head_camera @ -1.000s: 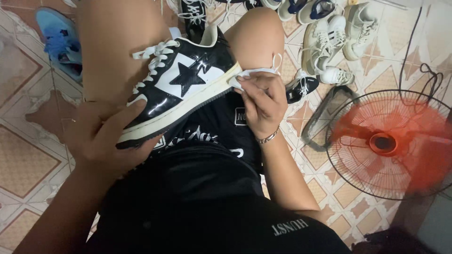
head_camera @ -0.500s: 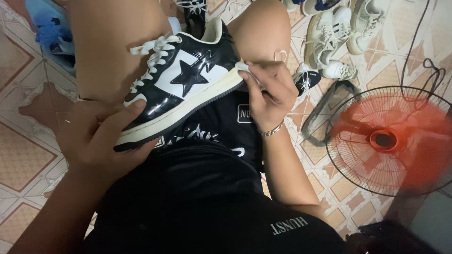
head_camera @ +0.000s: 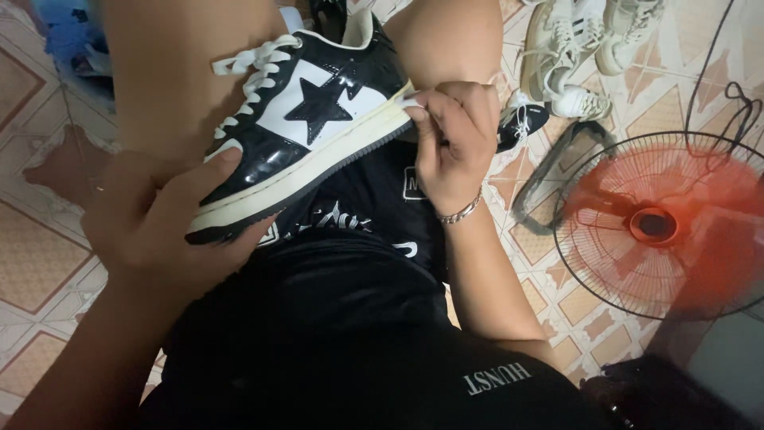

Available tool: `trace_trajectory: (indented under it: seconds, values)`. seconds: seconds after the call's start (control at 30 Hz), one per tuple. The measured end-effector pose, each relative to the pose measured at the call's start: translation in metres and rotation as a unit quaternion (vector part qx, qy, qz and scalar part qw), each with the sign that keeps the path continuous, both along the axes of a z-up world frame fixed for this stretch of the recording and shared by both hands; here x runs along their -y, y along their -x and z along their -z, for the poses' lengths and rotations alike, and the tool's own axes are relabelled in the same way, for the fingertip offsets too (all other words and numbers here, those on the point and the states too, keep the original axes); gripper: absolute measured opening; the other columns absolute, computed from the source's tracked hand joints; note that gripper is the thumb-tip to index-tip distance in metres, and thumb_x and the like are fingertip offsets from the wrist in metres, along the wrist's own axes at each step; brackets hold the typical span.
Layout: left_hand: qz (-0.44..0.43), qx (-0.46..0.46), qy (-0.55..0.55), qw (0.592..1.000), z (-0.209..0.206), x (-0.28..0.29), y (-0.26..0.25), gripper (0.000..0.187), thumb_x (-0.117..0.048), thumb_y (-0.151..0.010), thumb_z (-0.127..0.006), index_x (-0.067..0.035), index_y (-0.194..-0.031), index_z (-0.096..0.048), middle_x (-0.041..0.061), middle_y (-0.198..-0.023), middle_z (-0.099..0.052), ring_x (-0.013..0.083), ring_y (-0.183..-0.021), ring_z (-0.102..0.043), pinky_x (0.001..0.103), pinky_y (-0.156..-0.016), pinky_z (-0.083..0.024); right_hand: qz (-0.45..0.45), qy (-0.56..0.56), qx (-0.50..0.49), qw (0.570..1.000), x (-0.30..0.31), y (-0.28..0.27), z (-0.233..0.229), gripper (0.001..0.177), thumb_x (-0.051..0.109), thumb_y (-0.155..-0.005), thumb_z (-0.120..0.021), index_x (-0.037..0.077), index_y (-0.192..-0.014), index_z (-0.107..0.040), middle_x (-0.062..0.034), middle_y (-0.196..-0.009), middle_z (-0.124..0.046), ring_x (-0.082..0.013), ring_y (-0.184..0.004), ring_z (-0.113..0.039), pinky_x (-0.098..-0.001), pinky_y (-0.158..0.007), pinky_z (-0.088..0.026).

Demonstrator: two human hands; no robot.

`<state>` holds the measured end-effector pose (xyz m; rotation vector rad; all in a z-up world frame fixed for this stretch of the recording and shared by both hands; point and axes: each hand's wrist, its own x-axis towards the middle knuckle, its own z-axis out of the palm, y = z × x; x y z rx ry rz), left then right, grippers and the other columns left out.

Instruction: The person cleans different pairs of shoes by hand using a cloth and a cleaning solution from a bottle, then places them in plastic bags.

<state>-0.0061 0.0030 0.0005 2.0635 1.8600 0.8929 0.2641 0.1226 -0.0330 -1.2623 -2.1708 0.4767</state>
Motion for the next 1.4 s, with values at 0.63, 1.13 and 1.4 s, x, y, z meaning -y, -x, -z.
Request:
trace_trajectory:
  seconds: [0.63,1.13,1.4]
  values:
    - [0.009,0.006,-0.012,1.000,-0.002,0.001,-0.004,0.054,-0.020,-0.075,-0.098,-0.003,-0.119,-0.072,0.009,-0.102,-0.063,0.0196,-0.087,-0.061,0.029,-0.068,-0.049,-0.016,-0.004,0.009,1.000,-0.003,0.003,0.000,0.010,0.002,-0.096,-0.080,0.007,-0.100,-0.073,-0.0077,-0.096,-0.063,-0.0269,-0.091,-0.057,-0.0369,-0.081,-0.043]
    - [0.007,-0.017,-0.014,1.000,-0.004,0.002,-0.004,0.057,-0.020,-0.065,-0.097,-0.002,-0.114,-0.074,0.010,-0.095,-0.064,0.0213,-0.079,-0.061,0.034,-0.066,-0.049,-0.032,-0.011,0.016,0.999,0.004,0.008,-0.001,0.007,0.006,-0.098,-0.079,0.009,-0.102,-0.075,-0.0063,-0.095,-0.064,-0.0239,-0.086,-0.056,-0.0365,-0.081,-0.041]
    - [0.000,-0.025,-0.026,0.999,-0.003,0.001,-0.007,0.054,-0.022,-0.067,-0.099,-0.003,-0.112,-0.075,0.009,-0.091,-0.063,0.0202,-0.076,-0.061,0.032,-0.063,-0.050,-0.039,-0.030,0.013,0.999,0.005,0.010,0.001,0.009,0.005,-0.096,-0.080,0.007,-0.100,-0.073,-0.0069,-0.095,-0.063,-0.0271,-0.088,-0.055,-0.0395,-0.082,-0.040]
